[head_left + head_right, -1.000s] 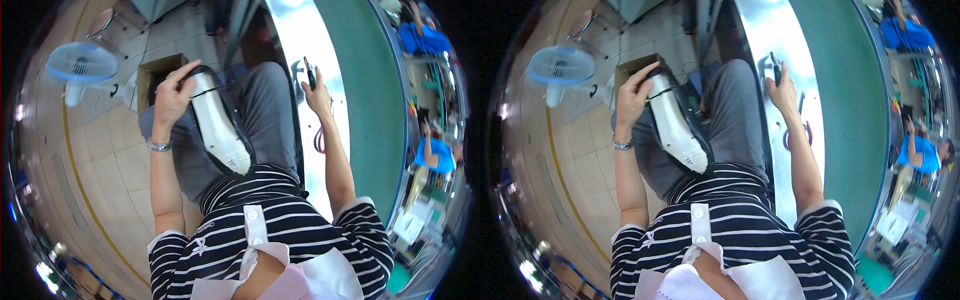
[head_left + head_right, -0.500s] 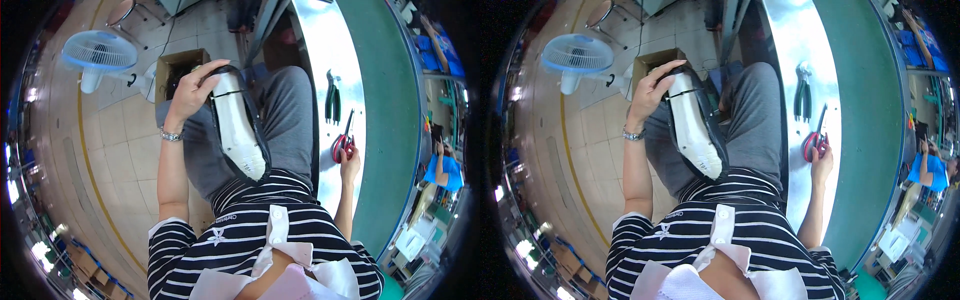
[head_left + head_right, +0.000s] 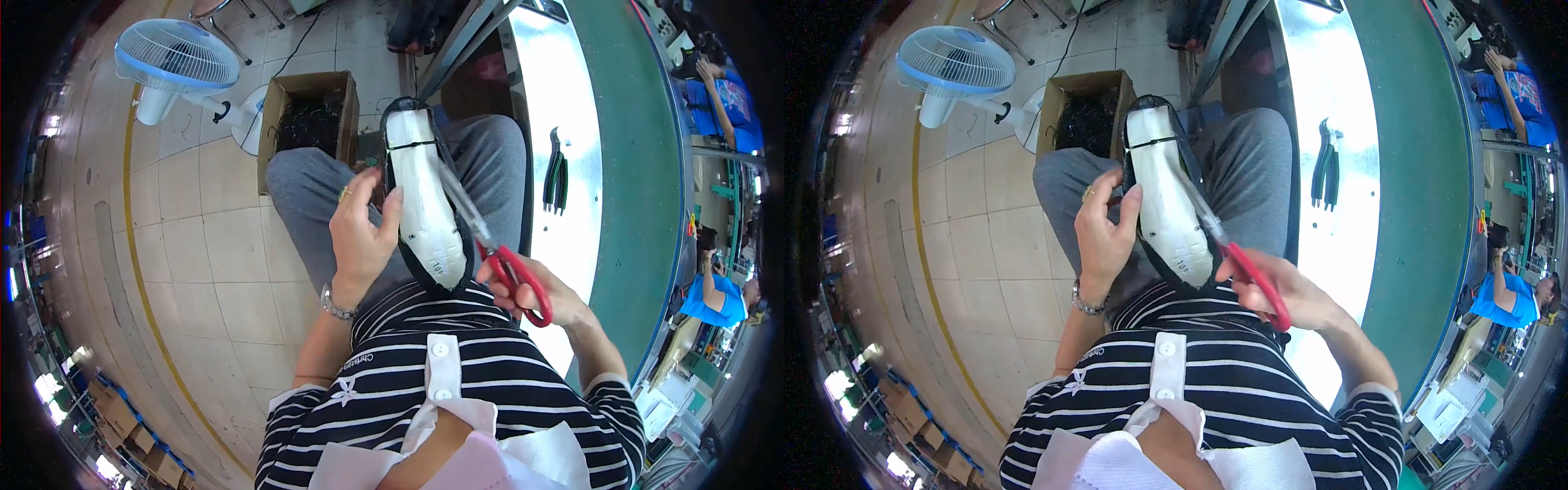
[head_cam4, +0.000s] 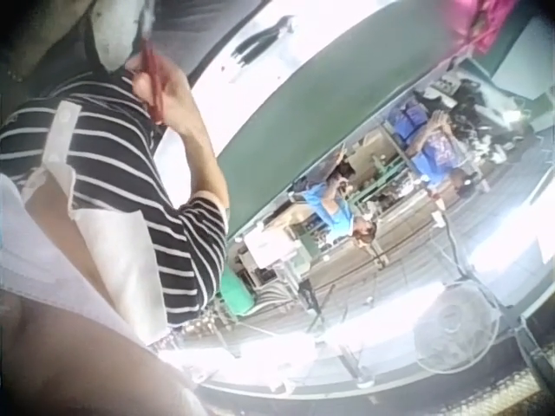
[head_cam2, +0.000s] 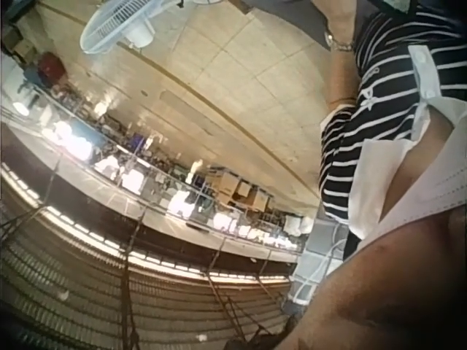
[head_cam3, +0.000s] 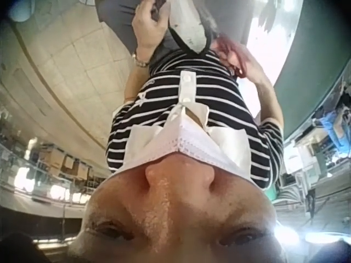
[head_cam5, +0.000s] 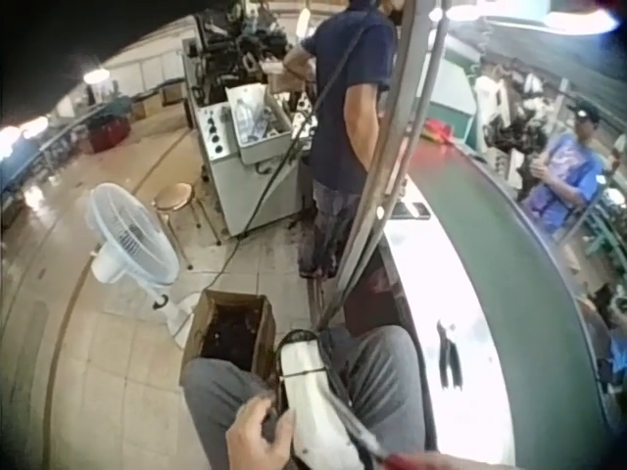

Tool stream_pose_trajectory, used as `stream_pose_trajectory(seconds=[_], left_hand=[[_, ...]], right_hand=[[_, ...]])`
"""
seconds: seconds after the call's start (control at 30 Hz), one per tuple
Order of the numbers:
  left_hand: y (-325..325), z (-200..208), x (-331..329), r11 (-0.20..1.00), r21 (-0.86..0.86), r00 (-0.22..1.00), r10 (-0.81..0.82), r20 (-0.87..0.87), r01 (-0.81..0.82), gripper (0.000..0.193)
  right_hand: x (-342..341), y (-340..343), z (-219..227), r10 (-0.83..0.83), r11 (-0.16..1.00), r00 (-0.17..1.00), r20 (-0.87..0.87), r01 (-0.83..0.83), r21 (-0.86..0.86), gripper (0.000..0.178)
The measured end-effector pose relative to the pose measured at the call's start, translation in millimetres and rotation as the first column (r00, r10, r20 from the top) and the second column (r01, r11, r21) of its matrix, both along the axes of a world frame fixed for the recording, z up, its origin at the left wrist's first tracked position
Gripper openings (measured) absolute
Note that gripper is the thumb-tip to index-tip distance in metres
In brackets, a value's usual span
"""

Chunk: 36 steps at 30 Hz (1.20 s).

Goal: Manually trim and inspect a boot on an assembly line workstation.

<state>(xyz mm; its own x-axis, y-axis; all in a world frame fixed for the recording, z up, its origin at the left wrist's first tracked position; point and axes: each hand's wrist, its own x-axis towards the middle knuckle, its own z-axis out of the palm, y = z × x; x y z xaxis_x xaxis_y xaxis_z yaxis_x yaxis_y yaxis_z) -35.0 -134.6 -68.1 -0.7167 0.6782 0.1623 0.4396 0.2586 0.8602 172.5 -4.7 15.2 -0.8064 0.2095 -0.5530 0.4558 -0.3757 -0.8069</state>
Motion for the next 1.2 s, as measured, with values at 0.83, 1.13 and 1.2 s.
stream_pose_trajectory(seconds=[0.83,1.13,1.2], left_hand=[[-2.0,2.1,12.4,0.998,-0.067,0.995,-0.005,-0.099,-0.001,0.022],[-2.5,-1.2,13.7,0.998,-0.064,0.996,0.008,-0.088,-0.013,0.026],[-2.4,-0.3,14.0,0.995,-0.102,0.998,-0.001,-0.068,-0.006,0.027]], right_hand=[[-35.2,9.1,-6.5,0.263,0.953,0.93,0.257,-0.291,0.078,0.083],[-57.1,9.5,-7.5,0.199,0.942,0.96,0.198,-0.243,0.231,0.066],[-52.1,7.9,-8.4,0.2,0.92,0.961,0.189,-0.25,0.302,0.063]])
